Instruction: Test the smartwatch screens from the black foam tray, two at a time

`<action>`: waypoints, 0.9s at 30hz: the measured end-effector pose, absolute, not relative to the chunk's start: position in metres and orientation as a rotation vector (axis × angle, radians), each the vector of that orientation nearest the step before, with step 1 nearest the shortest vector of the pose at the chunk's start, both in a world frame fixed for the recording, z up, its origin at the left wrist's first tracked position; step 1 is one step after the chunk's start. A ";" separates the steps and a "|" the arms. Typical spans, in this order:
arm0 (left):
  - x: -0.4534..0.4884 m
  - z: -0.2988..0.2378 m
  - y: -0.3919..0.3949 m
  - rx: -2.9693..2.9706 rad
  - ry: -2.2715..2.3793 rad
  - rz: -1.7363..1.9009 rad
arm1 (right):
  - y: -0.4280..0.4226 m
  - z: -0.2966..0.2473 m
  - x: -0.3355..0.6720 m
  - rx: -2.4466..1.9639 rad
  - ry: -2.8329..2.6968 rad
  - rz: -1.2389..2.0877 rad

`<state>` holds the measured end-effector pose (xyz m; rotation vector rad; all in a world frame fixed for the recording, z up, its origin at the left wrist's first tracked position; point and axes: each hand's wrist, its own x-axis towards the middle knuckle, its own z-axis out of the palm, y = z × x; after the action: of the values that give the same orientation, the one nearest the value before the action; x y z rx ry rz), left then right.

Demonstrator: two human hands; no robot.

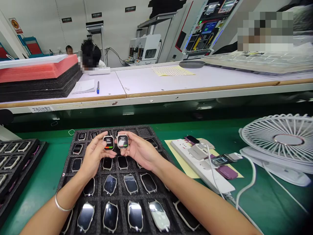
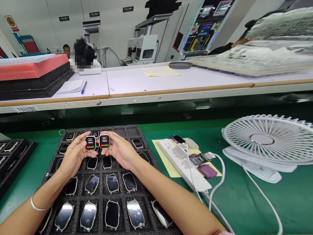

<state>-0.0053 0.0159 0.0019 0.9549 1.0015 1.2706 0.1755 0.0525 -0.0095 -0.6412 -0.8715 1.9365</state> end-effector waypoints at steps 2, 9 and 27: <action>-0.006 0.001 0.017 0.937 0.998 1.274 | 0.052 -0.010 0.175 -0.646 -0.887 1.929; -0.007 -0.001 0.021 0.886 0.978 1.266 | 0.052 -0.016 0.174 -0.677 -0.914 1.906; -0.005 0.091 0.016 1.184 0.775 1.477 | 0.052 0.079 0.186 -0.470 -1.213 1.610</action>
<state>-0.0052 0.0158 0.0906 1.1835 0.7754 1.4770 0.1861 0.0516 0.0786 -0.4695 -1.2134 1.6102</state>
